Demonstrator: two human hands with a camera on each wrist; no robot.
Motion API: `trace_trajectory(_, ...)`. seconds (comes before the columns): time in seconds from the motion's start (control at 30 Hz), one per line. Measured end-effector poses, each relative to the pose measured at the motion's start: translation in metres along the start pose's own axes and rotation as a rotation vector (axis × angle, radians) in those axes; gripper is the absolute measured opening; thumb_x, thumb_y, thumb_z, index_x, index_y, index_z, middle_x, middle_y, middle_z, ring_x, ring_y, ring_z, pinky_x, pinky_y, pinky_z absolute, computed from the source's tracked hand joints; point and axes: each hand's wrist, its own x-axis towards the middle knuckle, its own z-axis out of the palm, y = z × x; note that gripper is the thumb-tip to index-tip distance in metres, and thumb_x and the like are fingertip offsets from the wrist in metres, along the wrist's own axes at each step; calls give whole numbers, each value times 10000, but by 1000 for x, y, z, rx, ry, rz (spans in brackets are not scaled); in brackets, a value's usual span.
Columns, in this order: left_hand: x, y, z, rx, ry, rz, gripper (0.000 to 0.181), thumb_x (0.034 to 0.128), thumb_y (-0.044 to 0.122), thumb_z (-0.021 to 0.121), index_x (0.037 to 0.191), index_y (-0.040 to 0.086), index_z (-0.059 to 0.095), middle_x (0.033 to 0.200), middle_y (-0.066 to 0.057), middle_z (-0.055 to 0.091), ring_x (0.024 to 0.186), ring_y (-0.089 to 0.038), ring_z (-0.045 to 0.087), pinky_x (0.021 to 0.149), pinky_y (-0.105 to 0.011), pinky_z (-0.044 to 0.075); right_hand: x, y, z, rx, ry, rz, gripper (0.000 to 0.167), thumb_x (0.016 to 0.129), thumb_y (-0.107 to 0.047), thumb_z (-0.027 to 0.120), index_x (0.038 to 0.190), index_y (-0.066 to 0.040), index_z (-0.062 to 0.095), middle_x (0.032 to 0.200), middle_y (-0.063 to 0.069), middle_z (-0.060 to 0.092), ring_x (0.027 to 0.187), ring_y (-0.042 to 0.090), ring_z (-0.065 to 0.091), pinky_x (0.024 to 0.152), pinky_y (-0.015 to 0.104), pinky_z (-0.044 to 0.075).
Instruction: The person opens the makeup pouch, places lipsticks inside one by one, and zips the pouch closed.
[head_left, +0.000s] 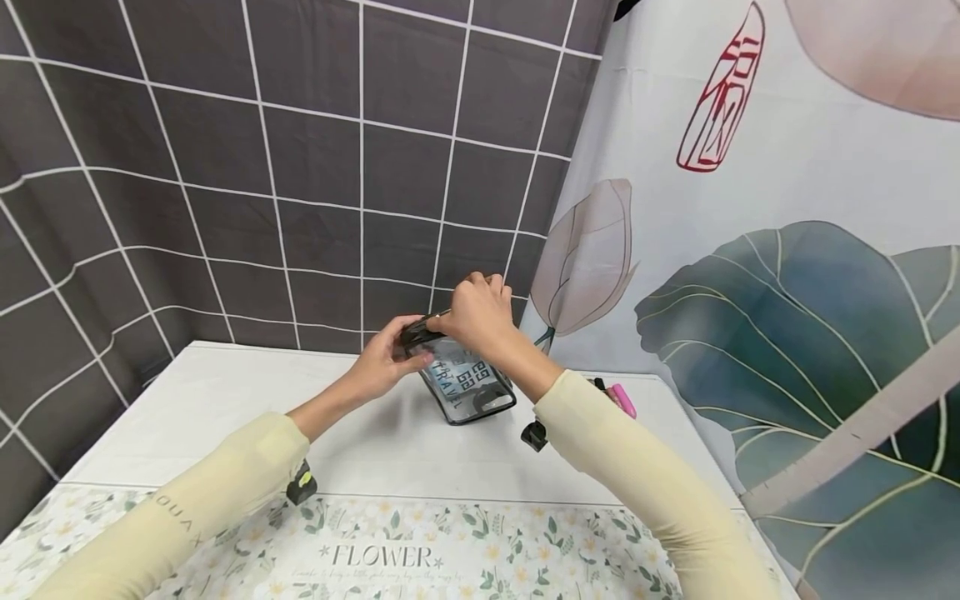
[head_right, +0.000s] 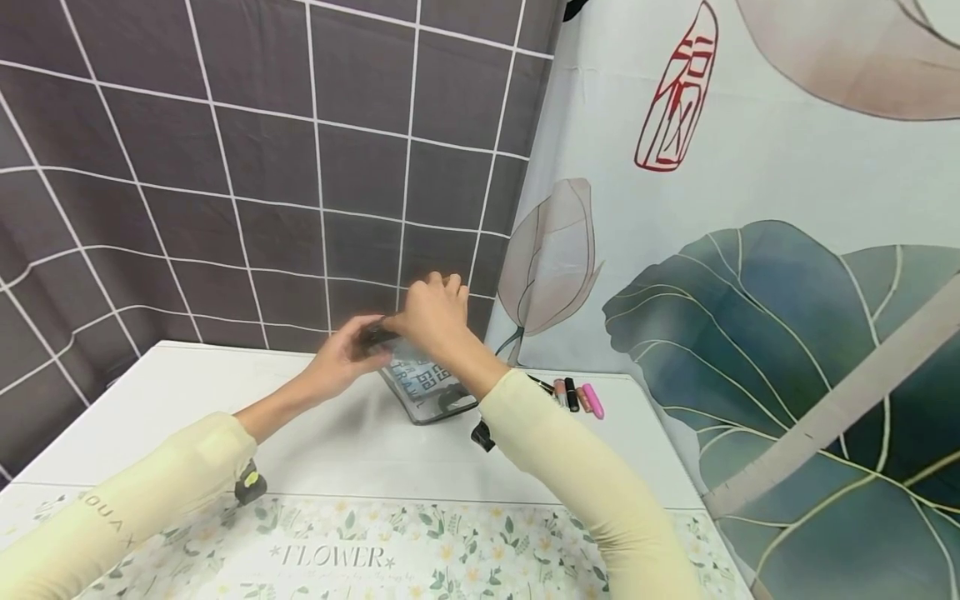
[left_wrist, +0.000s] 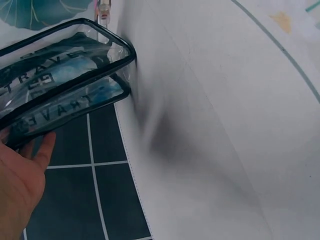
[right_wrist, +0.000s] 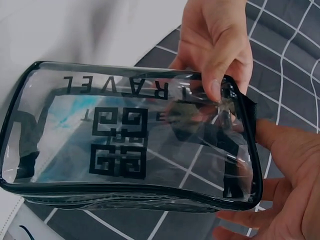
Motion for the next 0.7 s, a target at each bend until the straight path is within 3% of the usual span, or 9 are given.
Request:
trace_trajectory(0.27,2,1,1,35,-11,1,678,1076,68,756,1672,2,438,1593,-287,577,1329,-431,684,1088,-414,600,0,0,-5,1,-37,-3,528,957,-479,868,649,-134,613,1299,164,739,1255,417,556,1108,574,453)
trace_trajectory(0.47,3,2,1,40,-1,-5,664,1073,75,764,1659,5,460,1559,-288,604,1289,-406,704,1084,-436,599,-1,1,-8,48,-60,1,424,1003,-379,792,696,-118,659,1196,153,738,1179,396,553,1081,561,439)
trace_trajectory(0.57,3,2,1,33,-3,-9,642,1087,93,749,1656,5,463,1541,-294,616,1284,-409,708,1066,-395,604,-1,2,-9,81,-69,-7,364,1013,-313,772,731,-91,711,1406,209,715,1299,425,542,1119,569,427)
trace_trajectory(0.7,4,0,0,-5,-20,-18,600,1139,123,668,1678,0,438,1574,-314,593,1374,-457,678,1088,-347,607,-1,4,-12,109,-88,-21,285,1029,-204,730,785,-60,754,1750,260,462,1532,476,400,1217,611,365)
